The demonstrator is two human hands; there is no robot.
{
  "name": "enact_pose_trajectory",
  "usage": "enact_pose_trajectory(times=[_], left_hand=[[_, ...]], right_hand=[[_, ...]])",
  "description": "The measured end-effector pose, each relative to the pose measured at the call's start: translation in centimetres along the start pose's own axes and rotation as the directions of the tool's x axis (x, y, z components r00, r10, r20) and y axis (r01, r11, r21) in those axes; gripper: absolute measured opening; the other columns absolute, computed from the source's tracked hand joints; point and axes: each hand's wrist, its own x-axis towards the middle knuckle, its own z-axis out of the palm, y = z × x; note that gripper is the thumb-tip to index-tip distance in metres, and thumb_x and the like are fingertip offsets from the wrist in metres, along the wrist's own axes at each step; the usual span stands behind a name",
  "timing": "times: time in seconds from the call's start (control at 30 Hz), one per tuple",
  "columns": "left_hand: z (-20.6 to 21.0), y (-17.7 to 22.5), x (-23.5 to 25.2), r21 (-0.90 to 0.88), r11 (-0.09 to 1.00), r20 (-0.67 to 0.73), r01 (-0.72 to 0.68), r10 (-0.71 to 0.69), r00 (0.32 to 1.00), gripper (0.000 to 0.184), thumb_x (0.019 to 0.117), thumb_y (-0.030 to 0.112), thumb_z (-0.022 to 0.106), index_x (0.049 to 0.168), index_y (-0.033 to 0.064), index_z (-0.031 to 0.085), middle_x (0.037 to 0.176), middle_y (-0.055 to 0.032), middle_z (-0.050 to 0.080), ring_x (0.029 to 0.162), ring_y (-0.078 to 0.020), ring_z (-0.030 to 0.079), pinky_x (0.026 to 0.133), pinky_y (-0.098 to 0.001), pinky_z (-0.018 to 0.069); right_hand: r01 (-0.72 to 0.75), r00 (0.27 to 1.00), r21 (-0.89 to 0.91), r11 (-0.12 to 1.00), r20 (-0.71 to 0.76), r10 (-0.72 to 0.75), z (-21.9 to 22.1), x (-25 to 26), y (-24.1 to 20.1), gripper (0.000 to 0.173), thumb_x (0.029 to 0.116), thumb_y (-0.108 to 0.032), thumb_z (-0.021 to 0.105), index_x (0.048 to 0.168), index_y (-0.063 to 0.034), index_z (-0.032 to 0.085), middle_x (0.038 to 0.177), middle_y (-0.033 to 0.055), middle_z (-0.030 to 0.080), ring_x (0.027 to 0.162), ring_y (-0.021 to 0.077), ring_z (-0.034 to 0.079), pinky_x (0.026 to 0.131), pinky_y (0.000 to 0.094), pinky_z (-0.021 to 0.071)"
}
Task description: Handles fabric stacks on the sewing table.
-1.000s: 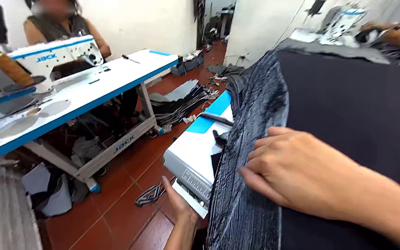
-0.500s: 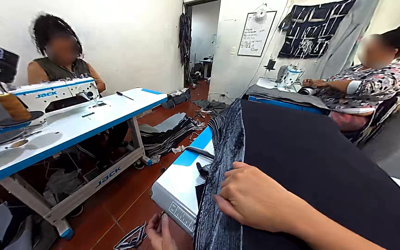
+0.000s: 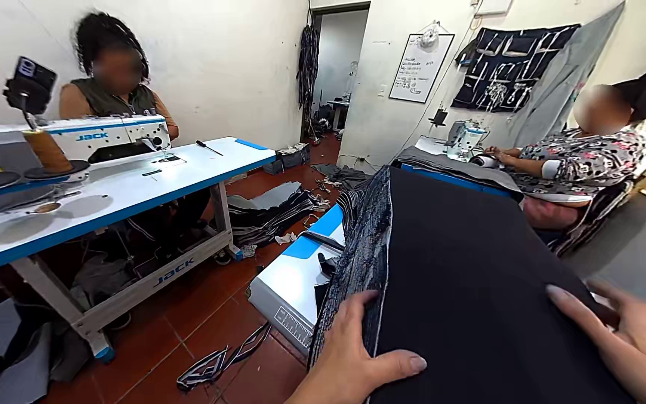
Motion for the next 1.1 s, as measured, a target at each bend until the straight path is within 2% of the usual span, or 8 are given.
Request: enact_pose_trajectory(times=[0.03,0.1,0.37,0.5,0.67,0.8,0.97,1.1], left_hand=[[0.1,0.0,-0.1,-0.004,1.0,-0.015,0.0,0.0,1.0,0.099,0.0756,0.056,0.08,0.153,0.0079,0.041,0.151,-0.0198,0.045,0.138,-0.0324,0.046,0.109,-0.0597,0.0407],[0.3,-0.2,-0.2,-0.01,1.0,-0.028,0.004,-0.004,1.0,0.098,0.0749,0.057,0.079,0.152,0.0094,0.042,0.149,-0.0191,0.045,0.138,-0.0337,0.045,0.108,-0.0616,0.0395],[-1.9,0.0,0.3,0.051,0.996,0.009,0.076,-0.077,0.997,0.094,0.0717,0.057,0.082,0.143,0.0052,0.049,0.139,-0.0167,0.054,0.133,-0.0287,0.05,0.112,-0.0469,0.0409],[-5.7,0.4,1.0,0.005,0.991,0.114,0.136,-0.135,0.984,0.082,0.081,0.04,0.083,0.144,0.003,0.046,0.128,-0.017,0.06,0.112,-0.0237,0.064,0.097,-0.042,0.0542],[-11.7,1.3,1.6,0.045,0.991,0.151,0.128,-0.133,0.98,0.061,0.0936,0.018,0.071,0.145,0.0054,0.042,0.116,-0.0125,0.066,0.093,-0.0187,0.07,0.082,-0.0374,0.0596],[-15.7,1.3,2.6,0.087,0.989,0.187,0.121,-0.135,0.973,0.055,0.0973,0.02,0.064,0.145,0.0065,0.041,0.111,-0.0092,0.07,0.09,-0.0137,0.072,0.081,-0.0336,0.0615],[-15.3,2.6,3.8,0.263,0.947,0.118,0.186,-0.223,0.968,0.065,0.0897,0.024,0.06,0.148,0.008,0.037,0.111,-0.0096,0.067,0.093,-0.0147,0.068,0.082,-0.0365,0.0577],[-13.9,4.6,5.0,0.296,0.898,0.07,0.326,-0.361,0.93,0.056,0.1031,0.043,0.055,0.148,0.0118,0.042,0.113,-0.01,0.07,0.097,-0.018,0.07,0.085,-0.0388,0.0589]], right_hand=[[-0.17,0.985,0.131,0.977,0.05,0.164,0.4,-1.2,0.0,0.046,0.1043,-0.037,0.051,0.137,-0.0045,0.05,0.114,-0.0037,0.067,0.106,0.0029,0.066,0.092,0.029,0.0565],[-0.392,0.919,0.421,0.818,0.212,0.332,0.9,-2.8,-1.2,0.028,0.1098,-0.034,0.039,0.128,-0.0176,0.052,0.098,-0.015,0.073,0.09,-0.0054,0.069,0.084,0.0196,0.0591],[-0.425,0.905,0.372,0.825,0.195,0.378,2.2,-4.0,-2.6,0.032,0.1042,-0.035,0.051,0.126,-0.0115,0.053,0.088,-0.012,0.07,0.078,-0.0038,0.069,0.073,0.0183,0.0595],[-0.382,0.921,0.437,0.815,0.112,0.372,5.6,-4.9,-4.8,0.038,0.1025,-0.036,0.056,0.13,-0.0097,0.054,0.089,-0.0094,0.07,0.075,-0.004,0.068,0.067,0.0171,0.0591],[-0.32,0.938,0.444,0.837,0.022,0.346,11.2,-5.2,-7.8,0.05,0.0975,-0.041,0.065,0.126,-0.0011,0.054,0.091,0.0045,0.067,0.077,0.0094,0.068,0.07,0.0322,0.0593],[-0.396,0.906,0.365,0.843,0.008,0.422,14.4,-5.2,-9.3,0.091,0.0898,-0.057,0.07,0.143,0.0085,0.036,0.136,0.0345,0.047,0.122,0.0453,0.053,0.097,0.0626,0.0451],[-0.442,0.887,0.321,0.838,0.016,0.462,15.0,-5.2,-9.5,0.107,0.0849,-0.071,0.065,0.148,0.0075,0.03,0.145,0.0371,0.038,0.133,0.0505,0.044,0.102,0.0665,0.0404],[-0.469,0.871,0.322,0.822,0.012,0.492,14.9,-5.6,-9.7,0.108,0.0833,-0.073,0.066,0.148,0.0056,0.03,0.143,0.0363,0.039,0.131,0.0514,0.045,0.098,0.0669,0.0429]])
